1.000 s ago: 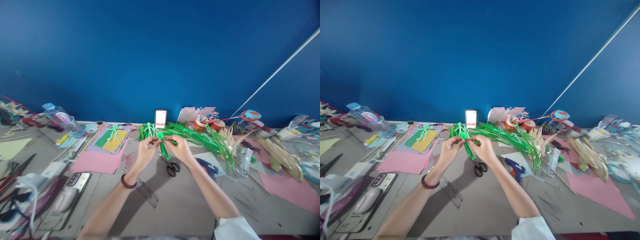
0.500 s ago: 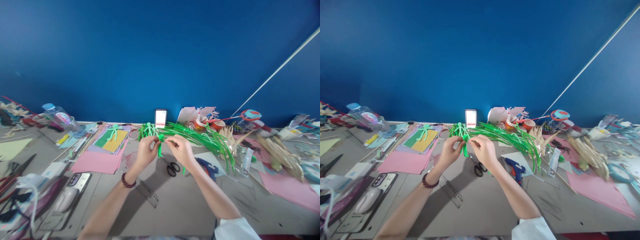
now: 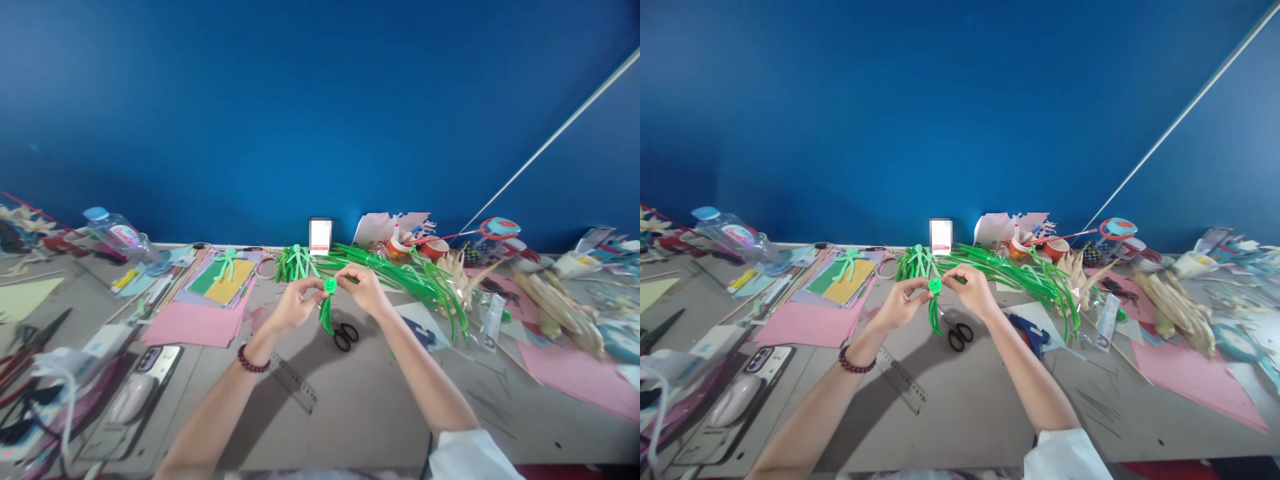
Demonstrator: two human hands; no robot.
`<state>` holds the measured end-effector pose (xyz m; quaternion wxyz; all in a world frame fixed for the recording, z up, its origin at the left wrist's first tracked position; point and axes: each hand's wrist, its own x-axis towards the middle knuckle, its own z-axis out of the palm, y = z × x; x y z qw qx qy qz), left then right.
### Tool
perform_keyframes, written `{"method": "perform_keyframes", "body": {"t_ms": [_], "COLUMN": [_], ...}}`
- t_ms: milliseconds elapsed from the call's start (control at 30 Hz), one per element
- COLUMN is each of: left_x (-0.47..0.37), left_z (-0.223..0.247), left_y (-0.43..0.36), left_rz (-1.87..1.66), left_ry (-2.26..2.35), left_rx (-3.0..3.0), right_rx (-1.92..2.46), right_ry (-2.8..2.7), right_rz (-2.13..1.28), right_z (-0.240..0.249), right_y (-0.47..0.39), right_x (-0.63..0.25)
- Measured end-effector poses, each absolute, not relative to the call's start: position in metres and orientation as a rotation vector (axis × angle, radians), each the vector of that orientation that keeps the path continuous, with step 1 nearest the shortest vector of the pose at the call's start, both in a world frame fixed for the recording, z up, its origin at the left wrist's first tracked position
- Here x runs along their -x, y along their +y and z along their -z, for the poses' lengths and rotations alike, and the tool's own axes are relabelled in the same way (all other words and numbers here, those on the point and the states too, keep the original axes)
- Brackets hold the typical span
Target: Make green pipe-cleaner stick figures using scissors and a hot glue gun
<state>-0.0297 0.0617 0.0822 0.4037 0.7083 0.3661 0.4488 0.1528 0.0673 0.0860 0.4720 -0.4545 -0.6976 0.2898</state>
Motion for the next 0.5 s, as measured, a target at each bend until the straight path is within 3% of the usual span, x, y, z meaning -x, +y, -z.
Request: {"method": "perform_keyframes", "body": {"t_ms": [200, 500], "left_x": [0.024, 0.022], "left_z": [-0.079, -0.081], "left_y": [0.063, 0.063], "left_rz": [-1.134, -1.133], "left_ry": [0.942, 0.876], "left_rx": [-1.668, -1.283], "right_rx": [1.168, 1.079], "right_ry": [-1.586, -1.374], "right_rz": [-0.773, -1.369], "right_z": [-0.090, -0.087], "right_y": [0.064, 0.071], "right_x": [-0.148, -0.160]}}
